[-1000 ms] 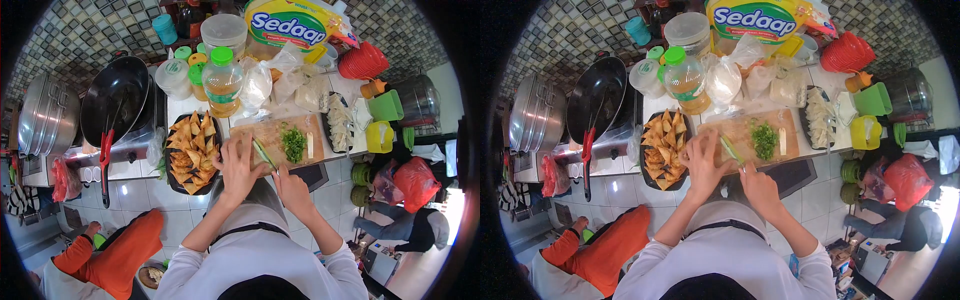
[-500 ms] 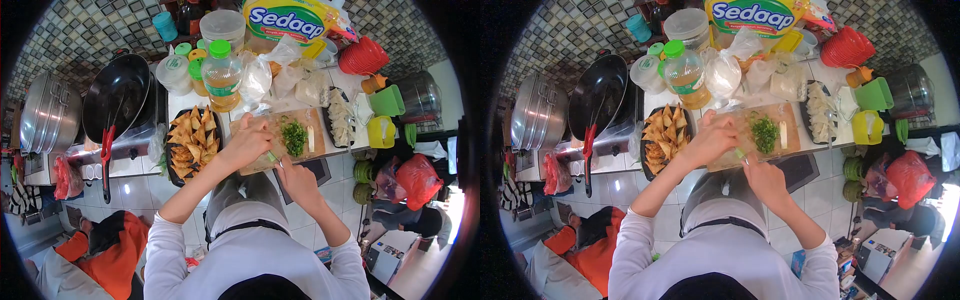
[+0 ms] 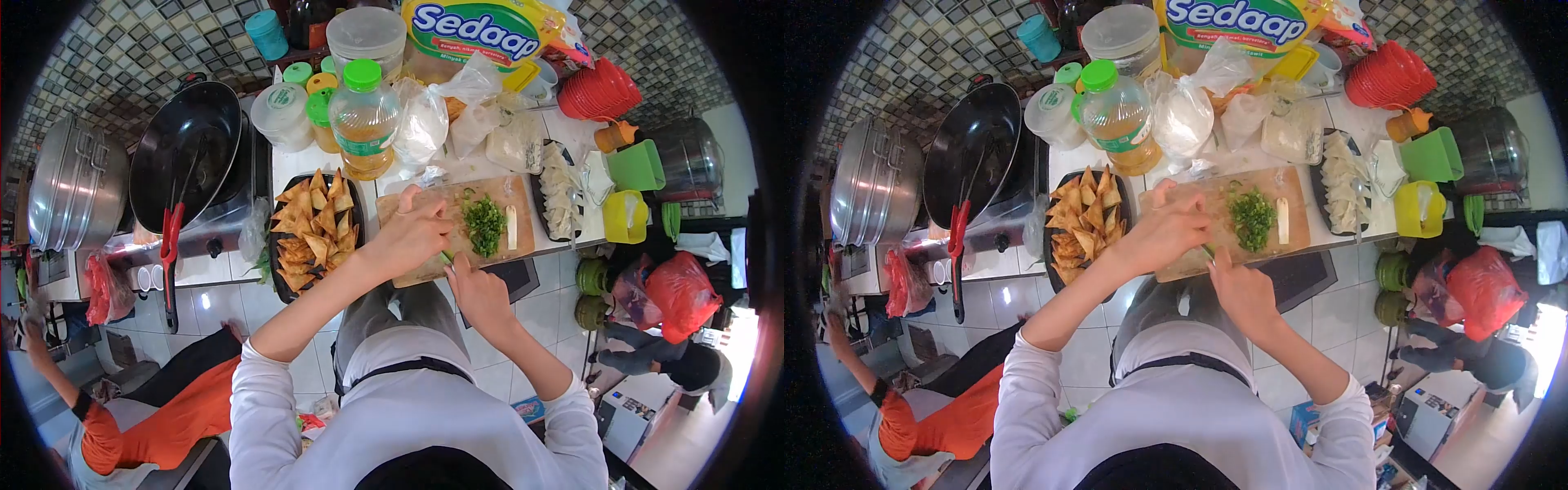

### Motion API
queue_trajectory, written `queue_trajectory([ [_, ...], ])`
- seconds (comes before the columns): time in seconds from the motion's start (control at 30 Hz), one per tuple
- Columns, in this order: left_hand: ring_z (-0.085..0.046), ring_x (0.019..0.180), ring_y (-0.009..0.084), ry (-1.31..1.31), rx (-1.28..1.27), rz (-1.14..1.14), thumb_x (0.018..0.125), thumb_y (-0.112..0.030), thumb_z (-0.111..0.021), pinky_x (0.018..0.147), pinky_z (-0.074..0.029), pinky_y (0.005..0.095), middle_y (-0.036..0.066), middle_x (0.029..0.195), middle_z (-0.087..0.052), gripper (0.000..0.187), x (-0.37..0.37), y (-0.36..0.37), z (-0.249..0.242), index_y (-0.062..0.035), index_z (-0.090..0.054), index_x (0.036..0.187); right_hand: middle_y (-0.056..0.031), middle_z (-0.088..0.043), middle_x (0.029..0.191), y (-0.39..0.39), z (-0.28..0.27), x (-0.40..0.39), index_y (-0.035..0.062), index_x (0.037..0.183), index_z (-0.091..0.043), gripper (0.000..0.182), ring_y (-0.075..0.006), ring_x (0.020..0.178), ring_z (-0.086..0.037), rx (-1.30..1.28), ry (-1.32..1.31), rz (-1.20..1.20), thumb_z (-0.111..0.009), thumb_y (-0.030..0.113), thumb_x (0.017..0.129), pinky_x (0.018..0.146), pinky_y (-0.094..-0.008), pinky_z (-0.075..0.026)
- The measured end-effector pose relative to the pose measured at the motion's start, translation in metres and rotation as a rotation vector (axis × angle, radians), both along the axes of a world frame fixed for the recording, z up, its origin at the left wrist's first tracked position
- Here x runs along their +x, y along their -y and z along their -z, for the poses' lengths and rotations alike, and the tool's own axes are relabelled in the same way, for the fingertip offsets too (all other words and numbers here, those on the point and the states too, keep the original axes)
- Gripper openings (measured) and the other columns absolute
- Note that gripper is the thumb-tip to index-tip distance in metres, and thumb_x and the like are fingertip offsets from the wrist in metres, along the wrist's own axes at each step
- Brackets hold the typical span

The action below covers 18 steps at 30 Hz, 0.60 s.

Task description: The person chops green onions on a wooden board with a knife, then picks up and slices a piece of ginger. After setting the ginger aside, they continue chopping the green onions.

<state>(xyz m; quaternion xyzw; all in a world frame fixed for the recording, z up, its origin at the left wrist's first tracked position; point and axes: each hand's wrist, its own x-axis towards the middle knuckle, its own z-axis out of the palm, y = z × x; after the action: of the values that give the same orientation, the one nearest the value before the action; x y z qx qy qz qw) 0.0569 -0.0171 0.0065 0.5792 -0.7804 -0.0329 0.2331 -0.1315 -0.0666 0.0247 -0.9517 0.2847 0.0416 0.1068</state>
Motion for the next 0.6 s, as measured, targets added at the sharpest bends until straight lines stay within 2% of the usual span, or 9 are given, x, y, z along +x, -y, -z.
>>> queue_trajectory([
  [0.17,-0.05,0.106,0.0182,0.004,-0.06,0.009,0.07,-0.015,-0.061,0.103,-0.021,0.0604,-0.005,0.078,-0.055,0.008,0.002,0.0,0.002,-0.0169,-0.067,0.066,-0.012,-0.057,0.05,0.006,0.004,-0.014,0.0031,0.106,-0.05,0.03,-0.0311,0.045,-0.061,-0.049,0.007,-0.068,-0.053,0.03,0.093,0.039,-0.04,-0.049],
  [0.33,-0.051,0.107,0.018,0.047,-0.047,0.019,0.07,-0.015,-0.061,0.103,-0.021,0.0608,-0.005,0.078,-0.055,0.008,0.001,0.001,0.0,-0.0176,-0.068,0.066,-0.0121,-0.058,0.051,0.004,0.003,-0.018,0.005,0.098,-0.049,0.027,-0.0307,0.044,-0.061,-0.063,-0.038,-0.049,-0.053,0.031,0.093,0.038,-0.0399,-0.049],
  [0.43,-0.05,0.107,0.0178,0.077,-0.024,0.015,0.07,-0.015,-0.062,0.103,-0.02,0.0604,-0.005,0.078,-0.055,0.008,-0.002,-0.001,-0.001,-0.0176,-0.069,0.067,-0.0111,-0.058,0.051,0.001,0.006,-0.006,0.0055,0.096,-0.048,0.027,-0.0301,0.044,-0.061,-0.079,-0.023,-0.045,-0.053,0.032,0.093,0.038,-0.0395,-0.048],
  [0.6,-0.05,0.108,0.0168,0.162,-0.009,0.021,0.07,-0.015,-0.062,0.104,-0.021,0.0588,-0.006,0.08,-0.057,0.007,0.0,0.002,-0.009,-0.017,-0.069,0.068,-0.0094,-0.056,0.049,0.006,-0.007,-0.033,0.006,0.095,-0.048,0.027,-0.0293,0.044,-0.06,-0.098,-0.031,-0.066,-0.055,0.032,0.092,0.039,-0.0385,-0.049],
])
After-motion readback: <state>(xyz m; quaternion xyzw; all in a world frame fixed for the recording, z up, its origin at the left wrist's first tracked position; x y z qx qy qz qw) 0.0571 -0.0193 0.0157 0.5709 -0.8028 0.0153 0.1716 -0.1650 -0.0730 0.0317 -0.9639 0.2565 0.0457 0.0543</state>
